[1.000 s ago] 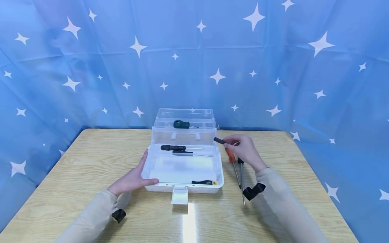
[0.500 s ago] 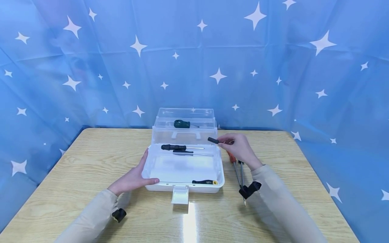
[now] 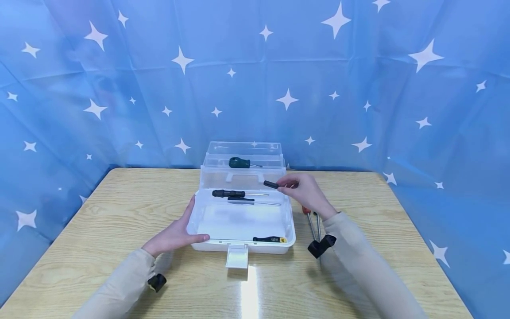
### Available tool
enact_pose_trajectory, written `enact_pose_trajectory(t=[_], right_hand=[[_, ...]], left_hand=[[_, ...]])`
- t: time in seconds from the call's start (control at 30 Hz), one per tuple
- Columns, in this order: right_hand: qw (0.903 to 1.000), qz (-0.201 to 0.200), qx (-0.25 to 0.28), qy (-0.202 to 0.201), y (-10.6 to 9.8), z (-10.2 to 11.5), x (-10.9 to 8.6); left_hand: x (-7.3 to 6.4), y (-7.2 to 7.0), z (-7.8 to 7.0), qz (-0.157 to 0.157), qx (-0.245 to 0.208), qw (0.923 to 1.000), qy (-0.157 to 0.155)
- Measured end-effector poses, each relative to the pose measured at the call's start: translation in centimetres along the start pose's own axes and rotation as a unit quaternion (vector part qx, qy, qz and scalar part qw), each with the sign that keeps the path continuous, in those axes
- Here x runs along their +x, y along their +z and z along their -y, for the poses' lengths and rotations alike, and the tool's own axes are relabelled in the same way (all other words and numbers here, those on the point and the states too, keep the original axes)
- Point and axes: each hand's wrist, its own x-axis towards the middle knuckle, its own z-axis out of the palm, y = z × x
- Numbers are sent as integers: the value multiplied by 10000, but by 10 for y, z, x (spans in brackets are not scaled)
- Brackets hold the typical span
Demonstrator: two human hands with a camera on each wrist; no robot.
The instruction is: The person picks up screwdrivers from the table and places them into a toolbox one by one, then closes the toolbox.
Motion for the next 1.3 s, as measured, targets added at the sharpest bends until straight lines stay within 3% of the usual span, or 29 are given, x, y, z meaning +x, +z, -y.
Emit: enact_pose_trajectory(t=[0.6, 1.3], right_hand=[[9992, 360, 38, -158, 4, 6, 15], [9977, 492, 73, -458, 27, 12, 20]], left_hand=[[0, -1, -1, -12, -4, 9999, 103], [1, 0, 3, -20, -44, 9999, 108]])
